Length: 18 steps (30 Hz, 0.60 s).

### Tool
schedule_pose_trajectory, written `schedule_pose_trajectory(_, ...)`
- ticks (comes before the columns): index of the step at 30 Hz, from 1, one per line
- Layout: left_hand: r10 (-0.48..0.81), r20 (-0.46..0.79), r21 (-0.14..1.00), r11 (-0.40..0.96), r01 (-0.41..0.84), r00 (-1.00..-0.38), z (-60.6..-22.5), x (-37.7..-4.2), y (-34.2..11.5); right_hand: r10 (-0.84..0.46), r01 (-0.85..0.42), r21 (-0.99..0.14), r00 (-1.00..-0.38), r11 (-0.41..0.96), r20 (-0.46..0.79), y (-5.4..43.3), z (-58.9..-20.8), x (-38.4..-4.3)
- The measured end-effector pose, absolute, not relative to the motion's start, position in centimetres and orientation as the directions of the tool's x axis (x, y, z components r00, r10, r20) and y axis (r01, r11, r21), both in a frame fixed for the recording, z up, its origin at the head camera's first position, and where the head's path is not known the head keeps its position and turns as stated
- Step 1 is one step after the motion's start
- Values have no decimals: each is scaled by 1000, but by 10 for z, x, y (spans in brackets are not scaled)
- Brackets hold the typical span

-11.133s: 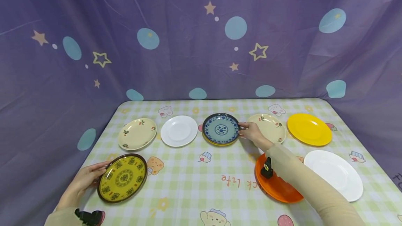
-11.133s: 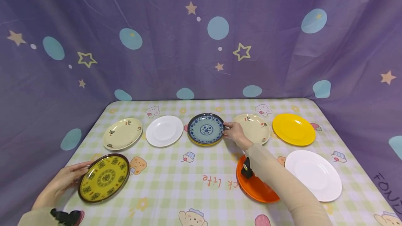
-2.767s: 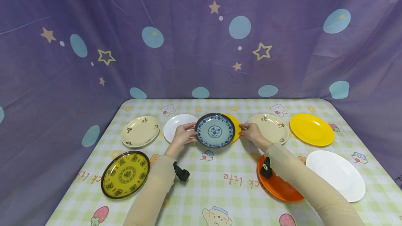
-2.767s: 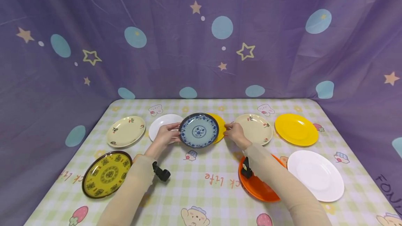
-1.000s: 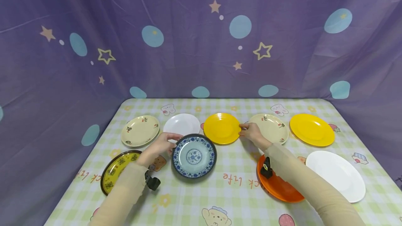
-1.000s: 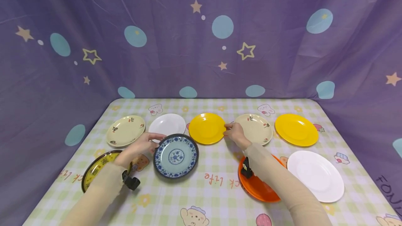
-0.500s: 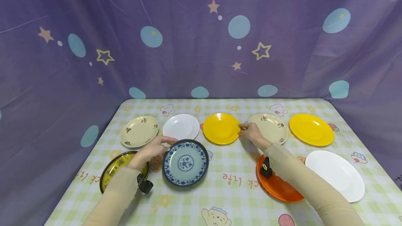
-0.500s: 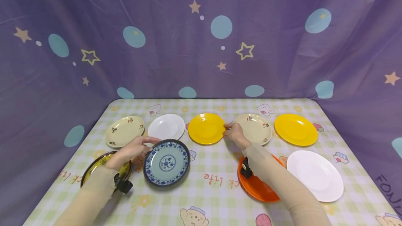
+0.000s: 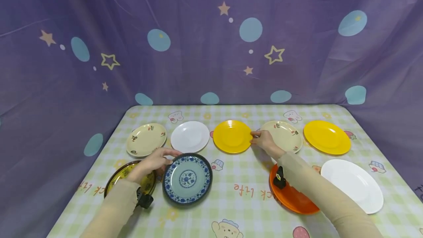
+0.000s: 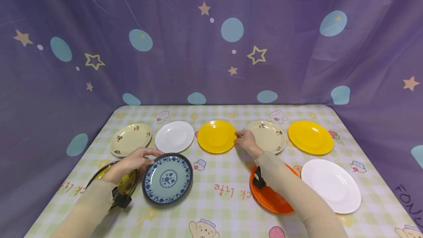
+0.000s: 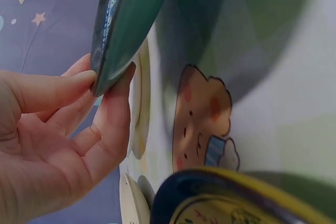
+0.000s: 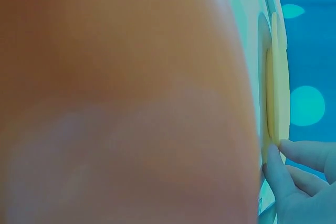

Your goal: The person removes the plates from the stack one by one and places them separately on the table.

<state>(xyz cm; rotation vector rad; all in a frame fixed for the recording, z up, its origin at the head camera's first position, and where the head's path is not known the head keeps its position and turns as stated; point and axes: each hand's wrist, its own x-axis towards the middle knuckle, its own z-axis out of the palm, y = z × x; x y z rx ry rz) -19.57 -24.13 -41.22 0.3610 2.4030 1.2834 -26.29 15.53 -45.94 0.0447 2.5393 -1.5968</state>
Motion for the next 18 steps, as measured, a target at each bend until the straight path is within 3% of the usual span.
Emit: schedule_pose_trajectory(18, 423, -249, 821, 570, 42, -871, -417, -196, -248, -37, 114, -898, -989, 425, -143, 155, -459, -263)
